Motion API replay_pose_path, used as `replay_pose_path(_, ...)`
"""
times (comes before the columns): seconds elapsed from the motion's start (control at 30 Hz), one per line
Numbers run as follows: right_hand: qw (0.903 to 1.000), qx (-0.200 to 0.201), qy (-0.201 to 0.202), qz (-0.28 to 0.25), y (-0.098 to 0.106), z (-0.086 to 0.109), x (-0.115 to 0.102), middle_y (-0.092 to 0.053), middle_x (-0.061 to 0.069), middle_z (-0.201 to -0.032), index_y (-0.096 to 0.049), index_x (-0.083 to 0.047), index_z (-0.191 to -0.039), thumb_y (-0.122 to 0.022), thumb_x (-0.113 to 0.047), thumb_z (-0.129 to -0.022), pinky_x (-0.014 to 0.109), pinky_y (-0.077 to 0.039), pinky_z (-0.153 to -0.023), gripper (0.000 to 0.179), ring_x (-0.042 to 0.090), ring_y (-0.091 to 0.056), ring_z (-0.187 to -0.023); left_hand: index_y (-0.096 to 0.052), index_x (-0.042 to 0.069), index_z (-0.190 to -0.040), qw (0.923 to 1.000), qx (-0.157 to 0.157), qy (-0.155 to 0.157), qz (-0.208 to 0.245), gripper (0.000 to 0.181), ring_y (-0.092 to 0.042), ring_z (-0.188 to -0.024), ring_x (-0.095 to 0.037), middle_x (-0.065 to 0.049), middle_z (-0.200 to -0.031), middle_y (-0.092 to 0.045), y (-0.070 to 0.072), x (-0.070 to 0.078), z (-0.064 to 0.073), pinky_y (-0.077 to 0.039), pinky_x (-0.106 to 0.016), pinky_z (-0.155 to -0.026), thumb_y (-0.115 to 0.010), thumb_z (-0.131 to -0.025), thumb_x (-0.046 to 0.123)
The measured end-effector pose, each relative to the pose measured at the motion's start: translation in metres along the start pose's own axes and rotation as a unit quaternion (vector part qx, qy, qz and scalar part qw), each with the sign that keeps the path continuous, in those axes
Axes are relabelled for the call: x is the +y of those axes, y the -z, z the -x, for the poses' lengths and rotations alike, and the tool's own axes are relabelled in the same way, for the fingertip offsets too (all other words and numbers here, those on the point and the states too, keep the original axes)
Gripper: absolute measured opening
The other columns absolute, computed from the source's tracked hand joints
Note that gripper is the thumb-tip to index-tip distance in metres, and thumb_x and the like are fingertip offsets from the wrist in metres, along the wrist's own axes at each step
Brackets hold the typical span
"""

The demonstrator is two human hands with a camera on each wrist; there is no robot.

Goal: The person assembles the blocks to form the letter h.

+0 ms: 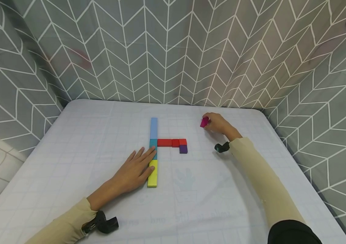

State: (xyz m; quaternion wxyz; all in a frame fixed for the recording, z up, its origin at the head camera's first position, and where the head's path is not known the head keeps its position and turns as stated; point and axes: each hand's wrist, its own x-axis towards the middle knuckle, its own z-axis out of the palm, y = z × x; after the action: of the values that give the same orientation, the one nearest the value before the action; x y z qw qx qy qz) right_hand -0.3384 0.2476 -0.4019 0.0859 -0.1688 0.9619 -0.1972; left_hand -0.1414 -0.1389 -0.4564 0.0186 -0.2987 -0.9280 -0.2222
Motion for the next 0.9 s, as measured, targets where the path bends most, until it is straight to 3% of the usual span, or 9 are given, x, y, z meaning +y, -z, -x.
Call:
replay_pose_path(0.2,0.9994,0.019,-0.006,-0.027,-0.003,0.003,0.003,-0.063,0.025,-0.117,-0.058,0.008,-0.134,-0.077,-0.004,-0.091,0.049,-0.051,-0.093,0.049,0.037,-0.058,-0.107,-0.035,0.007,-0.163,1.0,-0.004,0.003,0.004,0.063,-0.022,-0.153,-0.041,-0.007,-0.169,-0.028,0.001,0.002,0.0,-0.015,-0.063,-0.121,-0.053,-0.109,0.036)
replay_pose_path(0.9,0.9963,0.054,0.056,-0.037,-0.009,0.014,-0.002,-0.064,0.025,-0.125,-0.058,0.011,-0.131,-0.073,0.001,-0.091,0.053,-0.046,-0.104,0.044,0.042,-0.058,-0.117,-0.036,0.008,-0.162,1.0,0.0,0.003,0.003,0.063,-0.023,-0.153,-0.041,-0.006,-0.169,-0.029,-0.001,0.0,0.0,-0.015,-0.063,-0.121,-0.052,-0.109,0.036)
